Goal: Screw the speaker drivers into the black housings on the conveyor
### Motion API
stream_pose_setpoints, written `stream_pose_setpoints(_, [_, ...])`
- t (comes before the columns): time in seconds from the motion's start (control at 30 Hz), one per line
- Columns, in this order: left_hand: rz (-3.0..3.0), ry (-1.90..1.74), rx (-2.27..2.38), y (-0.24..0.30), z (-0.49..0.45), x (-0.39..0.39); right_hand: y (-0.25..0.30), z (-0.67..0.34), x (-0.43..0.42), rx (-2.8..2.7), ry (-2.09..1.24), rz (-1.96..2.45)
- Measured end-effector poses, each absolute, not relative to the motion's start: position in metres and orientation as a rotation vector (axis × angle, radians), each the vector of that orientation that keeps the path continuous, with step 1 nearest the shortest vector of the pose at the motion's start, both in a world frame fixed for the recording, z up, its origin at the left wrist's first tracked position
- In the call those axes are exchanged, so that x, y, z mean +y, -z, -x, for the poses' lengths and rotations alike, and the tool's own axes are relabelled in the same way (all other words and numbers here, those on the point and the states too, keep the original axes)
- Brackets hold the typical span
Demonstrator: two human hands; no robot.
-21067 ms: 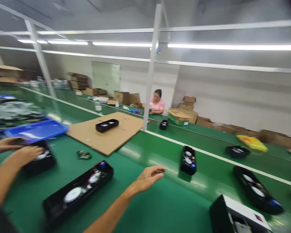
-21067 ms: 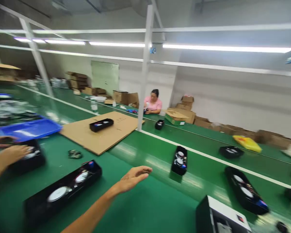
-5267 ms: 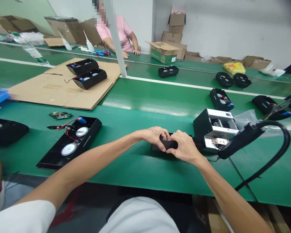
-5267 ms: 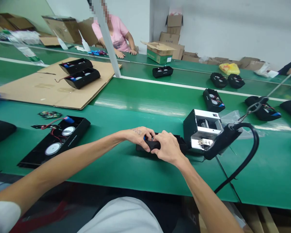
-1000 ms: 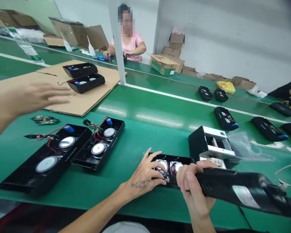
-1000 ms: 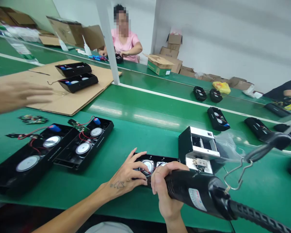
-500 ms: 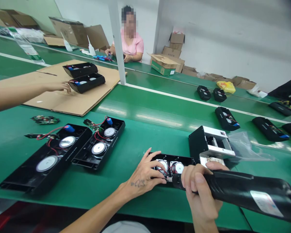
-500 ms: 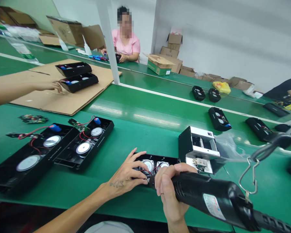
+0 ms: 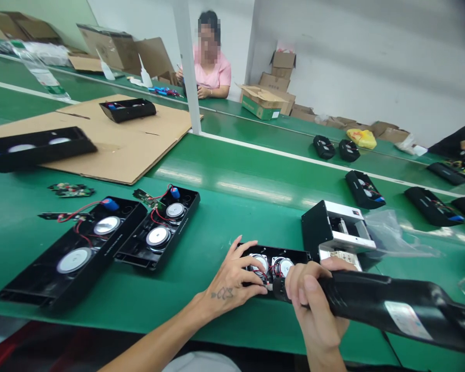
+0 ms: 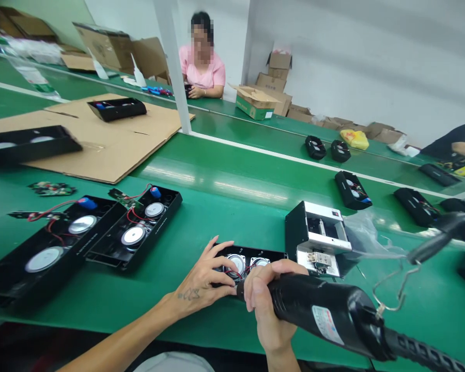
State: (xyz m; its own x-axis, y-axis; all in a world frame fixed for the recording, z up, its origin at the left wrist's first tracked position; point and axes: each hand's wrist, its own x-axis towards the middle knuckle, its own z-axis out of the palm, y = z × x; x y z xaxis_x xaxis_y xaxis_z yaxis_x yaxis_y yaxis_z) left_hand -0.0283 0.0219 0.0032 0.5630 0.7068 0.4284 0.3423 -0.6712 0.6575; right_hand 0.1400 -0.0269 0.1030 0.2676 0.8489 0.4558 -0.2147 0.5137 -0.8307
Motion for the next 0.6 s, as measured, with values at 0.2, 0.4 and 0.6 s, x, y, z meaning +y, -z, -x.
stream_pose_setpoints(0.2, [-2.446,-0.852,0.838,0.002,0.032,0.023,-0.097,-0.141,-0.026,-1.083,-0.817,0.75])
stream_pose_setpoints(0.4, [-2.581,-0.607,0.874,-0.001,0.034,0.024,-0.09,-0.138,-0.023,-1.101,-0.822,0.775])
stream_pose_setpoints(0.6, [-2.523,-0.598,0.862,-0.005,0.03,0.027,-0.086,-0.133,-0.02,-1.131,-0.813,0.782])
